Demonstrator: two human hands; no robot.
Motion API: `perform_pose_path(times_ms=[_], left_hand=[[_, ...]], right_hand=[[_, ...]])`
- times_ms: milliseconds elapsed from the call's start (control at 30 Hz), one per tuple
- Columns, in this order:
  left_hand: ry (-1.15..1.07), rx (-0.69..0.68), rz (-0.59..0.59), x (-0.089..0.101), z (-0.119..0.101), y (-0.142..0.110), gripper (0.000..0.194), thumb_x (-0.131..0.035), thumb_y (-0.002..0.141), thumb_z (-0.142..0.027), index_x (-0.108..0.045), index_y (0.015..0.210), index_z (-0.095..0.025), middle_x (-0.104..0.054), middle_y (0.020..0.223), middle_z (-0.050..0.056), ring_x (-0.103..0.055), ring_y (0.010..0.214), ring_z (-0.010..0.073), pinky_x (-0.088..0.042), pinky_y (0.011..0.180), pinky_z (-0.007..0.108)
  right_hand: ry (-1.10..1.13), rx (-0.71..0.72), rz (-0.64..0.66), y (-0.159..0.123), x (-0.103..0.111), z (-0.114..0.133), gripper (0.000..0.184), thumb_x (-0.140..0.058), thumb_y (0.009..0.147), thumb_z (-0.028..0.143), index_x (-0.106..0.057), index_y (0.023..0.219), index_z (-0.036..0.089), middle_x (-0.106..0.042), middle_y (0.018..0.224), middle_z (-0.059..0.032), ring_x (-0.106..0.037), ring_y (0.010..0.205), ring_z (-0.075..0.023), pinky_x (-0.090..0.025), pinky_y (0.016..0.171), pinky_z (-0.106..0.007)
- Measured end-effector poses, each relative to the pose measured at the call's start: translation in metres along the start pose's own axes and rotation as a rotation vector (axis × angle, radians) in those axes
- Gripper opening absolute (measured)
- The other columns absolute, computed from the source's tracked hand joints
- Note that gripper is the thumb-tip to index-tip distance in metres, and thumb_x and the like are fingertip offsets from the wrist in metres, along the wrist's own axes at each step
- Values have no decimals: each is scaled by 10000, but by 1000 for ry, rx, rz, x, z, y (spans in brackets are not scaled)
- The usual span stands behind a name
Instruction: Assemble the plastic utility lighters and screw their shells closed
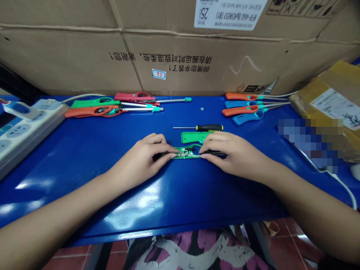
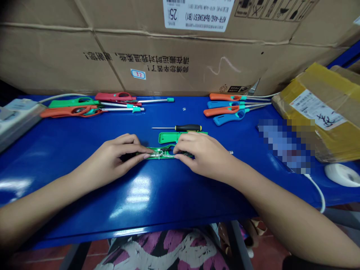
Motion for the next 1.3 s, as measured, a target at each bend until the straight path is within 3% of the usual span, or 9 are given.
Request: perform_pose_path(times_ms=[400,533,700,833,1033,1300], left_hand=[[51,-34,74,4,-3,-1,207,-575,995,-274,-756,1079,-218,-637,887,29,-595,875,179,-477,793,309],[69,-19,67,5,-4,-2,210,-582,991,-280,-764,1079,-222,-644,894,33,-600,883,181,-482,791,309],[107,-8,76,6,-3,-4,205,-589,990,-289,-773,1067,-243,-645,857,27,-595,857,185,-473,753,314],[129,-29,78,7,-3,-5,202,-589,991,-294,-771,1067,-254,-657,869,23,-594,864,187,-478,746,320],[188,-147,40,8,-14,-5,190,-581,984,-271,-737,1063,-197,-688,1020,55,-610,917,201,-506,830,366],[235,-213,14,-8,-25,-5,360,-553,999,-256,-614,1343,-172,-660,1221,112,-590,1059,252,-518,901,418]], right_hand=[[182,-110,-62,4,-9,-4,102,-622,912,130,-692,876,196,-718,884,-29,-637,877,-166,-495,829,-307],[111,38,-23,1,-7,3,146,-576,945,144,-716,916,173,-699,927,-59,-630,886,-168,-501,833,-310],[-278,297,156,-7,-9,19,258,-470,1005,190,-724,981,149,-689,1013,-94,-588,929,-228,-475,832,-383],[-381,350,119,-9,-7,24,267,-463,1021,195,-719,952,156,-674,985,-75,-561,871,-211,-449,775,-367],[-276,353,58,-7,-9,20,279,-476,1015,171,-727,894,153,-651,933,-68,-526,822,-179,-443,737,-320],[-53,218,-60,-3,-4,11,168,-580,969,193,-745,986,166,-666,961,-66,-620,857,-169,-497,757,-301]])
Point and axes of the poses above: each hand's wrist, its own y-axis towards the middle knuckle, its own x-axis out of the back of the hand, z = x × y, the point moved 6 cm from there along y, towards the middle knuckle
